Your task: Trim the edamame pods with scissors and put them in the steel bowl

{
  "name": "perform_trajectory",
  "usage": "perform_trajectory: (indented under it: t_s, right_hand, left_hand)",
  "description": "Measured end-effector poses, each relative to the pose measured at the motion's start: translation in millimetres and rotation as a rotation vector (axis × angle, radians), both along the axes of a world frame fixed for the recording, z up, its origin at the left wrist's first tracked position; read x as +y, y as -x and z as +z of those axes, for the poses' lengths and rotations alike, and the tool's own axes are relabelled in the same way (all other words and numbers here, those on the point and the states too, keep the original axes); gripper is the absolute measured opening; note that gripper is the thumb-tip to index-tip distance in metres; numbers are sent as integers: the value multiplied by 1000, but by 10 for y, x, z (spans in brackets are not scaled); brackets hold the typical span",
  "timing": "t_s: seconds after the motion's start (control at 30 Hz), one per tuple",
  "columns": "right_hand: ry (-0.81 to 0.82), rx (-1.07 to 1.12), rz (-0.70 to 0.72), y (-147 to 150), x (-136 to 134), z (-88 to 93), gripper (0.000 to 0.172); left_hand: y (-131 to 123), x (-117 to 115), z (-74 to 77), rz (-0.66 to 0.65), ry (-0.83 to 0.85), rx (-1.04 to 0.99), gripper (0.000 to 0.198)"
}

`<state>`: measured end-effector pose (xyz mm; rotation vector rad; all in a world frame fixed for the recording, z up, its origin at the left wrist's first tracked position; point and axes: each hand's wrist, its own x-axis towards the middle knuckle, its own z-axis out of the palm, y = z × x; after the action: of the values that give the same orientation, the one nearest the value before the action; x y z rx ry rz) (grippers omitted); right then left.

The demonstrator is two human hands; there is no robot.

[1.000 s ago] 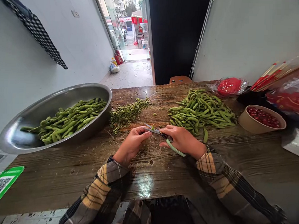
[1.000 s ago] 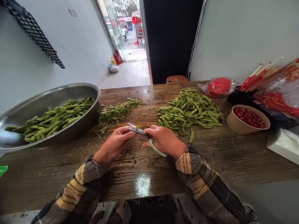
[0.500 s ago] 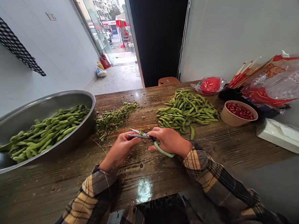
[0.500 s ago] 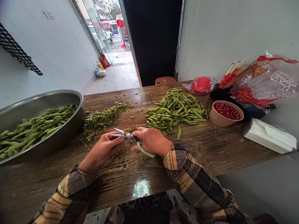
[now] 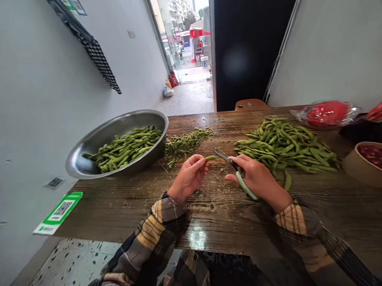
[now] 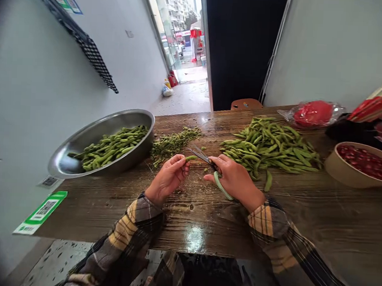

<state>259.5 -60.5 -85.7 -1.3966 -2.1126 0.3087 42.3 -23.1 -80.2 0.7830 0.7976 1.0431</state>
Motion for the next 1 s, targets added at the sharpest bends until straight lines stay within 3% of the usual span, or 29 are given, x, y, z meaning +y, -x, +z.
perform_trajectory:
  t_s: [0.2,0.43,0.6,0.87,1.0]
  right_hand:
    - [-1,-14,41,40,-20,-29,51]
    - [-39,7,70,51,-19,-44,48]
    - [-3,-44,88,76,-68,12,47]
    - [39,39,114,84,-59,41,50]
    - [22,24,130,81,-56,42,52]
  left_hand:
    - [-9,-30,-30,-57,-47,-52,25]
    - [-68,-85,-78,-216,-158,96,24]
    - [-95,-113,-42,-181,-375,288,23]
    - [-132,-149,24,-214,-443,380,23]
    - [-126,-148,36,-157,-465,430,21]
